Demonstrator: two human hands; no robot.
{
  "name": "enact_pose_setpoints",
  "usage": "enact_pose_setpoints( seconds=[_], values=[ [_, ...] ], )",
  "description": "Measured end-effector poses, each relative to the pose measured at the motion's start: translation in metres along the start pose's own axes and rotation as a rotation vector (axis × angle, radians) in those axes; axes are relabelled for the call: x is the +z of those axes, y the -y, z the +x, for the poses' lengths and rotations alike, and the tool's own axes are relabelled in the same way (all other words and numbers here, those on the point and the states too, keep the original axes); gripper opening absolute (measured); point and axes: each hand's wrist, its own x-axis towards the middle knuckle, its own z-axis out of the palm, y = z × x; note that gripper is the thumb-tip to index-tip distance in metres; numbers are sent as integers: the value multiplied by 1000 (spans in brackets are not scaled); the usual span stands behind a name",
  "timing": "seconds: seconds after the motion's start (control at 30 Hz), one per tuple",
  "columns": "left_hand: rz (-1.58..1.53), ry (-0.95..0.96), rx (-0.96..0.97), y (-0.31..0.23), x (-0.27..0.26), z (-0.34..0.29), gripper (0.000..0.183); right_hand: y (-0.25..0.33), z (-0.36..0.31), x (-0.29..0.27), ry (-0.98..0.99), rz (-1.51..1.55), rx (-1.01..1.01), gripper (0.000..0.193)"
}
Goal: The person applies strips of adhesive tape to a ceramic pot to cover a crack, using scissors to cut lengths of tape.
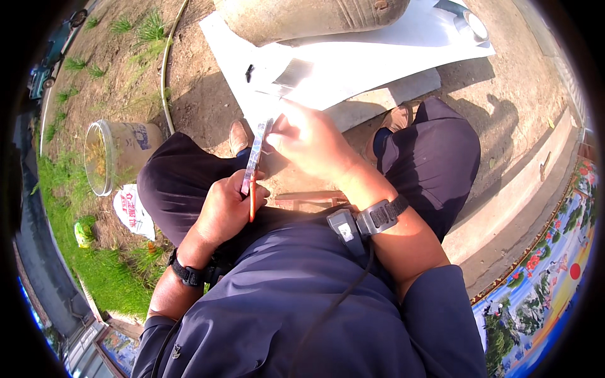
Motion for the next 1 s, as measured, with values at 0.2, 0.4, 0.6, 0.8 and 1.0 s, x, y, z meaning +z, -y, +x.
enact_pose_setpoints(
  seconds=[0.2,0.4,0.6,0.8,1.0],
  values=[
    [-23,-20,28,2,3,1,32,-6,0,1,-23,-43,-45,49],
    [-27,9,10,3,3,1,31,-2,0,0,3,-34,-46,52],
    [-47,22,25,5,4,2,28,-3,0,0,-6,-27,-35,51],
    [-66,23,18,6,5,2,29,-3,1,1,-5,-24,-34,50],
    [-36,15,3,1,2,2,31,-4,0,2,21,19,-29,57]
  ],
)
